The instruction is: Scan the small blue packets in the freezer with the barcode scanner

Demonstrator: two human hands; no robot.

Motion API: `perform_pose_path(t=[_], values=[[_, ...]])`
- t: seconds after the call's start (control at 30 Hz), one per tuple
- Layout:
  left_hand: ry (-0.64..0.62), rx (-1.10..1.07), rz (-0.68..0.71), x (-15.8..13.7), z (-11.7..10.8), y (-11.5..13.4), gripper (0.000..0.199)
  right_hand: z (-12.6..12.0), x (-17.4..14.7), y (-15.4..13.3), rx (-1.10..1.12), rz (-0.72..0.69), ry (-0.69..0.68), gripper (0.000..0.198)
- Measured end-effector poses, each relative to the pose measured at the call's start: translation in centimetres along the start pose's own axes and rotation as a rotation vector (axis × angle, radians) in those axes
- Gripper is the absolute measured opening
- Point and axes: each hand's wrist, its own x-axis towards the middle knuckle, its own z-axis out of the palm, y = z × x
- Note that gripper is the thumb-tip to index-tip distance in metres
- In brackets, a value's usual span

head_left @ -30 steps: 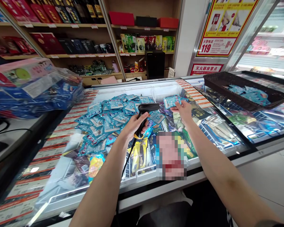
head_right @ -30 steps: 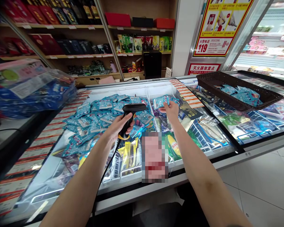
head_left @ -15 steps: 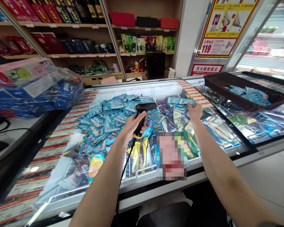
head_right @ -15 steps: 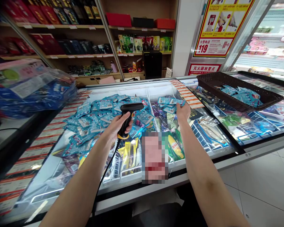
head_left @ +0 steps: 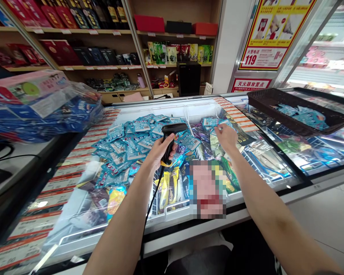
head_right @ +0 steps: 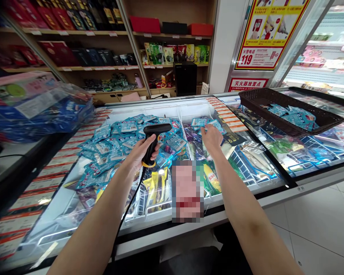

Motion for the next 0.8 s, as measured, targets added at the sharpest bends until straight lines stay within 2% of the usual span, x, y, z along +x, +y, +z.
perform_pose_path(t=[0.1,0.17,0.27,0.43,0.57,0.7,0.8], values=[[0.017,-0.01,0.001,0.0,-0.1,0.0,0.044,1.6,-1.0,-1.5,0.084,-0.314,-0.188,0.042],[0.027,-0.012,0.0,0.0,-0.1,0.0,0.044,2.6,-1.8,-2.7,0.058,-0.512,-0.28,0.047],[0.029,-0.01,0.008,-0.1,-0.2,0.0,0.043,3.6,-2.5,-3.8,0.005,-0.603,-0.311,0.055],[0.026,-0.007,0.016,-0.1,-0.2,0.1,0.042,3.6,-2.1,-4.0,0.109,-0.443,-0.353,0.052],[0.039,-0.008,-0.002,-0.1,-0.1,0.1,0.042,2.8,-1.2,-3.5,0.174,-0.285,-0.389,0.032],[0.043,-0.012,-0.004,0.0,-0.1,0.1,0.041,2.4,-0.6,-2.6,0.256,-0.107,-0.329,0.039],[0.038,-0.012,-0.004,0.0,-0.1,0.1,0.041,2.3,-0.6,-2.2,0.388,-0.038,-0.289,0.038]])
